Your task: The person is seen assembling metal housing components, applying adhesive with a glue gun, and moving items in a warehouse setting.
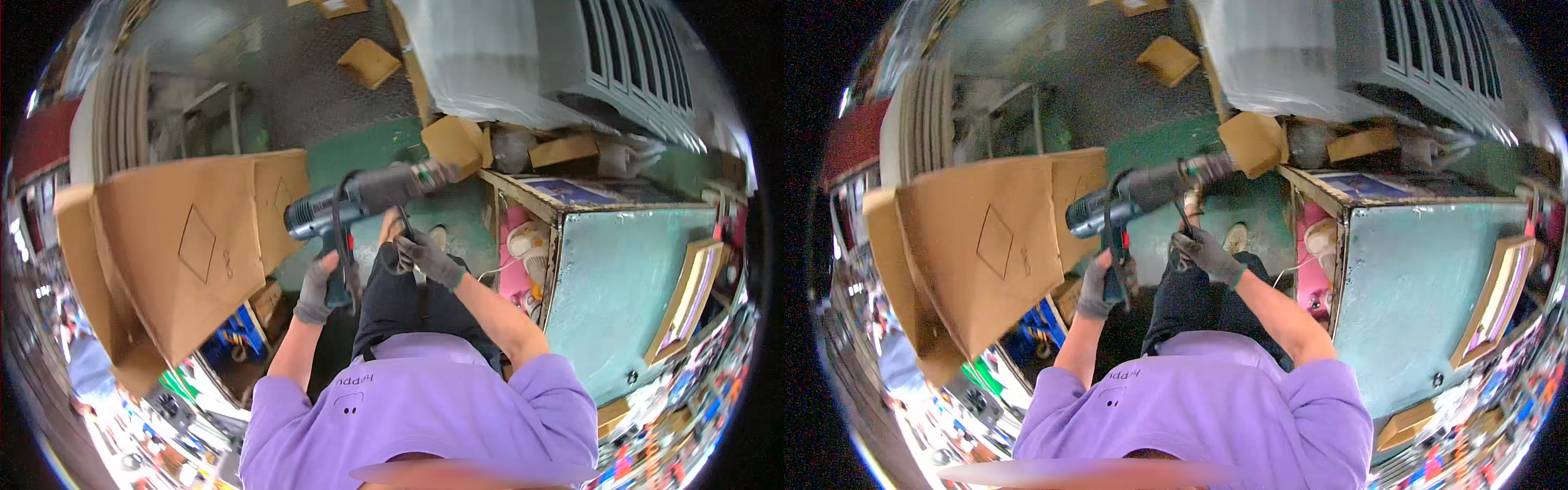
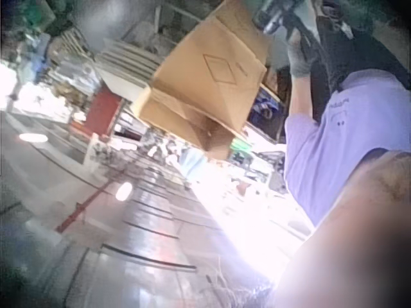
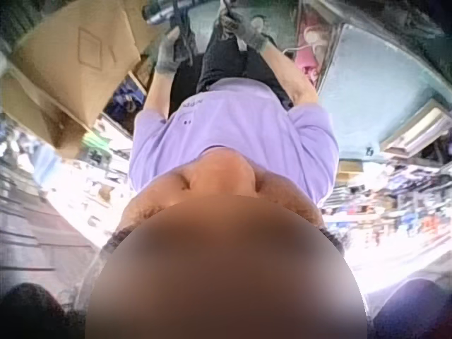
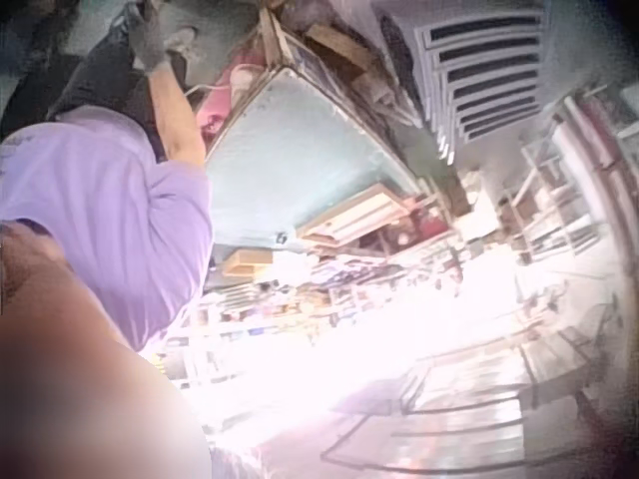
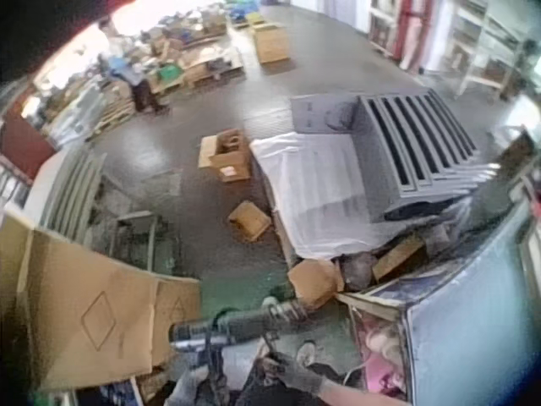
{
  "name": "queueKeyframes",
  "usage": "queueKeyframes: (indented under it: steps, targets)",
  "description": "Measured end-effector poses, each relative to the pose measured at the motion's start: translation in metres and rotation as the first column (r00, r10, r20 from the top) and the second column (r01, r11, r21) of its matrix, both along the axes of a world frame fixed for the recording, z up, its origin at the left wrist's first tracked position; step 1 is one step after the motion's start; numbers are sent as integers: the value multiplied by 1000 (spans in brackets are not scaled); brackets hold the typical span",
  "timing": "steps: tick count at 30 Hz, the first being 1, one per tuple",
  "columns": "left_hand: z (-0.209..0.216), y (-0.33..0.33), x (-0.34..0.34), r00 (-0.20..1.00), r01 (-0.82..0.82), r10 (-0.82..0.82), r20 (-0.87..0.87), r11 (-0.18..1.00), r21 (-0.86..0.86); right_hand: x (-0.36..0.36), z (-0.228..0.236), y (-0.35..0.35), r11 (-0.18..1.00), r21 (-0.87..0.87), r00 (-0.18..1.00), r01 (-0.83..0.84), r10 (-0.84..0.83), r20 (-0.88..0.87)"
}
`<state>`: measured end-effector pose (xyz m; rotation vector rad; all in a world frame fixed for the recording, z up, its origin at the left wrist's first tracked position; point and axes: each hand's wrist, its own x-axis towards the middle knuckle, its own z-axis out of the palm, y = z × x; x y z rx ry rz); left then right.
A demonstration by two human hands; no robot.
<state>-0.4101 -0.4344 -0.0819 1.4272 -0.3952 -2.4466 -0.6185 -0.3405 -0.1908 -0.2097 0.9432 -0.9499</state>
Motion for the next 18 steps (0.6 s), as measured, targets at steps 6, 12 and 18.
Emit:
queueKeyframes:
  steps: [6, 12, 18]
  targets:
    - [-31, 20, 33, 887, -274, 350, 300, 924, -268, 17, 84, 3, 607, -215, 541, -765, 425, -726]
    - [19, 44, 123, 650, 660, -390, 653, 716, -229, -3, 117, -87, 311, -142, 191, -940, 131, -973]
    - [73, 120, 158, 917, 368, -368, 153, 929, 29, 82, 45, -64, 443, -473, 606, -762, 228, -762]
